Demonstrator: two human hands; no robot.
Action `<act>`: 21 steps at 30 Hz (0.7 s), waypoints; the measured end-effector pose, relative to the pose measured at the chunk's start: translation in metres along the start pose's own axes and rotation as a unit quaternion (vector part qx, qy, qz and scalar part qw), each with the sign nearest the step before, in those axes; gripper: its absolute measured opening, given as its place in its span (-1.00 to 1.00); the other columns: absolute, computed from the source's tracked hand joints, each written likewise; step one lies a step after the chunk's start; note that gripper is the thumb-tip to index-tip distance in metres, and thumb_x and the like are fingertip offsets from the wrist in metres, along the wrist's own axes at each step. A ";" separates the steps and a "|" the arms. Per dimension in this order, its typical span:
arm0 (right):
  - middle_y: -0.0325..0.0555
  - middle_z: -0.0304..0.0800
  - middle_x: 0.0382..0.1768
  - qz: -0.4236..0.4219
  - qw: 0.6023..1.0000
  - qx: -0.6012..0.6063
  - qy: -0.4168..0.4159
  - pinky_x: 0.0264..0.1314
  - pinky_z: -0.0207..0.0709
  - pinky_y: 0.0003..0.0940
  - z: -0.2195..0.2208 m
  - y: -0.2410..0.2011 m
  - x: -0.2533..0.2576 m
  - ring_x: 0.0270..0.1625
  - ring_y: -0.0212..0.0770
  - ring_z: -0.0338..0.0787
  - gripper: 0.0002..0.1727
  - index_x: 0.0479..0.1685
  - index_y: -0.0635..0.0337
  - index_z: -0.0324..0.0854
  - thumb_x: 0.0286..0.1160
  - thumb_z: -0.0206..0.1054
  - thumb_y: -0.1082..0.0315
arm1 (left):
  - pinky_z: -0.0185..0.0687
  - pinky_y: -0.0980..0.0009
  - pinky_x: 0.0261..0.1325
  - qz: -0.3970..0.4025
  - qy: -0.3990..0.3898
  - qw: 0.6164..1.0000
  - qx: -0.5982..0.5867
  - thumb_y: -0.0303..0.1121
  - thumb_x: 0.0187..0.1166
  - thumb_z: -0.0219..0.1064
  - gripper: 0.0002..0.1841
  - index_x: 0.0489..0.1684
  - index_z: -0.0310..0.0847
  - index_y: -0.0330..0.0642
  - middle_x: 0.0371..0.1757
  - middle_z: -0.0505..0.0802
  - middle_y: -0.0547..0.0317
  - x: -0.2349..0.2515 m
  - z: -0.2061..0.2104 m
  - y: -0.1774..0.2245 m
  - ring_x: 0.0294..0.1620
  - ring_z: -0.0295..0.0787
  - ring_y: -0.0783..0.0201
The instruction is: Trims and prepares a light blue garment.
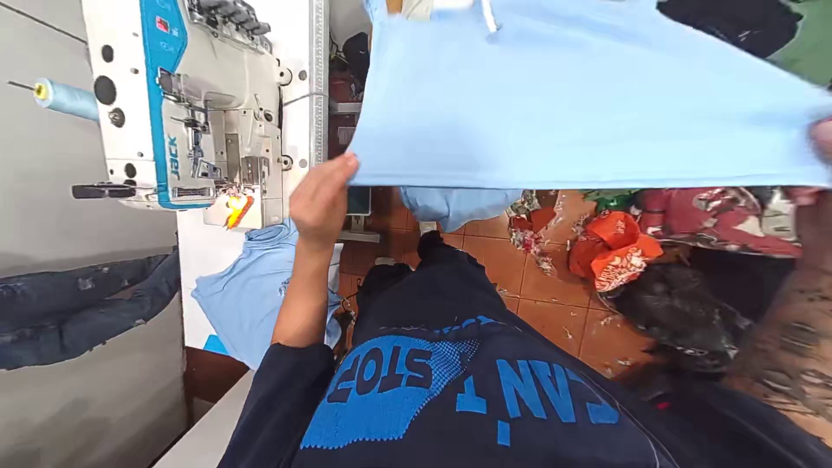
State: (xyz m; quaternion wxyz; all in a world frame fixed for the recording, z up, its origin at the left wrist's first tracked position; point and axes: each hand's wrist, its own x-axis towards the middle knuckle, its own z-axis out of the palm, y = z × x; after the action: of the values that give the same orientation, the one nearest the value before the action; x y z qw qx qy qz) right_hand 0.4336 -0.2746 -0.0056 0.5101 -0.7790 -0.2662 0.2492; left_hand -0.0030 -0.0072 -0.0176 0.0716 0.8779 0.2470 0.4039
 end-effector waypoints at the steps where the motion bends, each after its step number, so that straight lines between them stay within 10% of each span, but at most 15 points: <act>1: -0.84 0.64 -0.33 -0.001 1.000 -0.012 -0.011 -0.48 0.45 -0.86 0.001 0.023 -0.005 -0.49 -0.85 0.55 -0.87 0.08 -0.24 0.55 0.69 0.28 0.21 | 0.80 0.23 0.20 -0.008 -0.039 0.999 0.006 -0.62 0.64 0.26 -0.82 -0.10 0.83 -0.39 -0.07 0.94 -0.18 -0.018 0.009 -0.002 0.03 0.94 0.07; 8: -0.19 0.75 -0.14 0.183 0.969 -0.128 -0.107 -0.19 0.64 -0.53 0.034 0.184 -0.061 -0.30 -0.56 0.69 -0.69 0.20 0.31 0.65 0.61 0.33 0.31 | 0.76 0.06 0.27 -0.089 -0.320 0.937 -0.108 -0.68 0.56 0.21 -0.75 -0.06 0.85 -0.39 0.05 0.93 -0.19 -0.170 0.071 0.000 0.11 0.90 -0.12; 11: 0.38 0.77 0.20 0.245 0.918 -0.239 -0.201 0.35 0.53 0.19 0.064 0.253 -0.068 0.23 0.18 0.78 -0.67 0.25 0.39 0.71 0.70 0.23 0.36 | 0.59 -0.02 0.49 -0.174 -0.514 0.827 -0.149 -0.67 0.63 0.11 -0.71 0.09 0.77 -0.50 0.23 0.84 -0.28 -0.224 0.114 -0.004 0.35 0.76 -0.23; 15: 0.44 0.75 0.24 0.308 0.862 -0.313 -0.254 0.47 0.38 0.38 0.106 0.290 -0.067 0.37 0.40 0.69 -0.69 0.24 0.32 0.74 0.71 0.22 0.38 | 0.37 -0.04 0.66 -0.250 -0.702 0.653 -0.134 -0.66 0.71 -0.01 -0.63 0.34 0.62 -0.51 0.46 0.68 -0.33 -0.253 0.161 -0.003 0.60 0.52 -0.23; 21: 0.46 0.72 0.29 0.340 0.813 -0.357 -0.312 0.52 0.34 0.40 0.123 0.307 -0.078 0.43 0.42 0.66 -0.67 0.30 0.33 0.70 0.70 0.21 0.42 | 0.38 -0.23 0.59 -0.264 -0.798 0.533 -0.098 -0.55 0.77 0.01 -0.65 0.36 0.60 -0.51 0.47 0.66 -0.39 -0.253 0.165 0.003 0.58 0.52 -0.31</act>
State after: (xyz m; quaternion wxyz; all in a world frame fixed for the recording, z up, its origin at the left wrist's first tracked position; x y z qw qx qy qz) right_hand 0.3444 -0.3492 -0.3244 -0.0309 -0.8276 -0.1997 0.5236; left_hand -0.0184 -0.1217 -0.2968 0.4284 0.7178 0.2669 -0.4796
